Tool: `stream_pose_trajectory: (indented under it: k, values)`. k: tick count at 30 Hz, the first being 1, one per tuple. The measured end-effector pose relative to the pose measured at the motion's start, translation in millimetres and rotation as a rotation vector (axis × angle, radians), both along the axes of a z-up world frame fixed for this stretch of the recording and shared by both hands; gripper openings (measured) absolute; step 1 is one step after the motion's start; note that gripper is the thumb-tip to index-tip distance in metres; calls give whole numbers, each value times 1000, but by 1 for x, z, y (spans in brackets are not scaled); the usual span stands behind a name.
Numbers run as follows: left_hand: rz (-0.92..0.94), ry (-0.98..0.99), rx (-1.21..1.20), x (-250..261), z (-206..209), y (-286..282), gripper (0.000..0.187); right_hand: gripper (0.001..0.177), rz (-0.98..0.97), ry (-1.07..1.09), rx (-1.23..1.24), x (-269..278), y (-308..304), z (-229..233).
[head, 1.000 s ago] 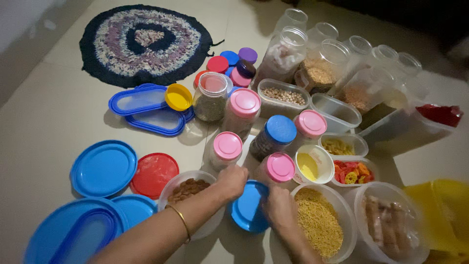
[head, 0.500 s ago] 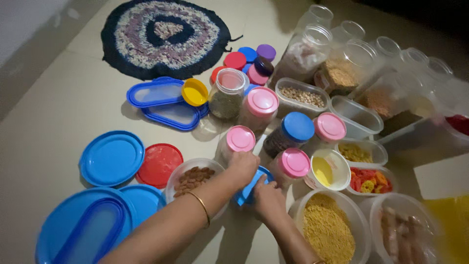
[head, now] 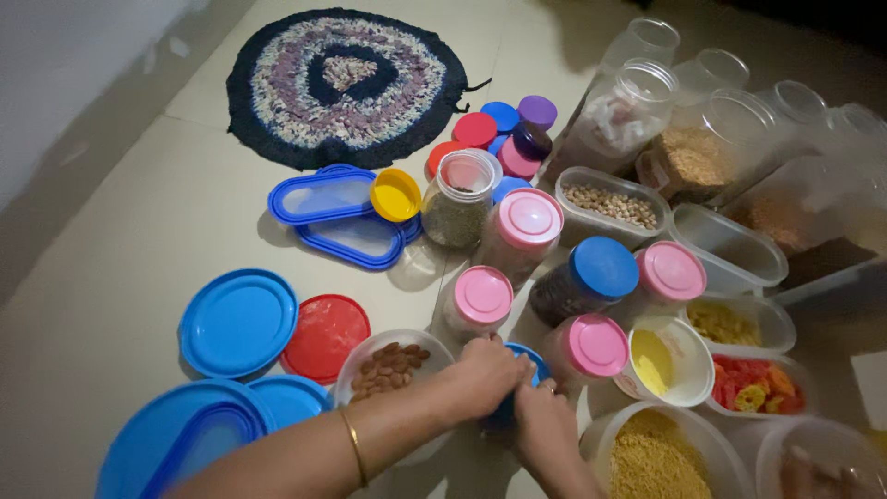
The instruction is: The person sits on the floor and systematically closes various plastic containers and jars with colorful lids. They match lids to containers, press them shut, and arrange them in rows.
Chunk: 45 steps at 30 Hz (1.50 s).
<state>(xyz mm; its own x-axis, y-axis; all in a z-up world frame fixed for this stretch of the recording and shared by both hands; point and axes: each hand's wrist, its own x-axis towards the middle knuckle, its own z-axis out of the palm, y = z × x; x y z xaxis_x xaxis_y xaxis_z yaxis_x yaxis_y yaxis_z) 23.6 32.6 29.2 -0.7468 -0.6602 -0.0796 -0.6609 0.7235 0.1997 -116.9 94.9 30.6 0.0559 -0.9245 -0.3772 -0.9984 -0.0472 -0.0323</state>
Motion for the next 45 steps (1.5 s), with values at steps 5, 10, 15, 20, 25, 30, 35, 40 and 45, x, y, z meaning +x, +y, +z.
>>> stream_pose_trajectory:
  k: [5,10,15,20,25,30,35,40,45]
  values:
    - [-37,-17,55,-5,-2,-4,45,102,21,68,-84,-6,1,-21]
    - [-25,-71,-18,-13,-15,-2,79,126,-48,66,92,-13,-1,-36]
    - [46,57,42,-4,-32,-11,32,144,-98,-24,15,-14,-2,-30]
    - [-169,335,117,37,-31,-33,76,137,-84,-42,-84,-12,4,-28]
    - [159,386,291,124,0,-84,31,96,17,44,-310,27,9,6]
    - [793,181,194,222,1,-84,22,58,349,-413,-590,105,-12,56]
    - [935,-141,371,261,-25,-76,47,40,174,-436,-204,198,-59,53]
    - [834,-365,884,272,-70,-63,37,35,204,-332,-163,242,-82,15]
    - [913,-332,982,277,-94,-52,31,45,134,-249,-12,267,-87,-3]
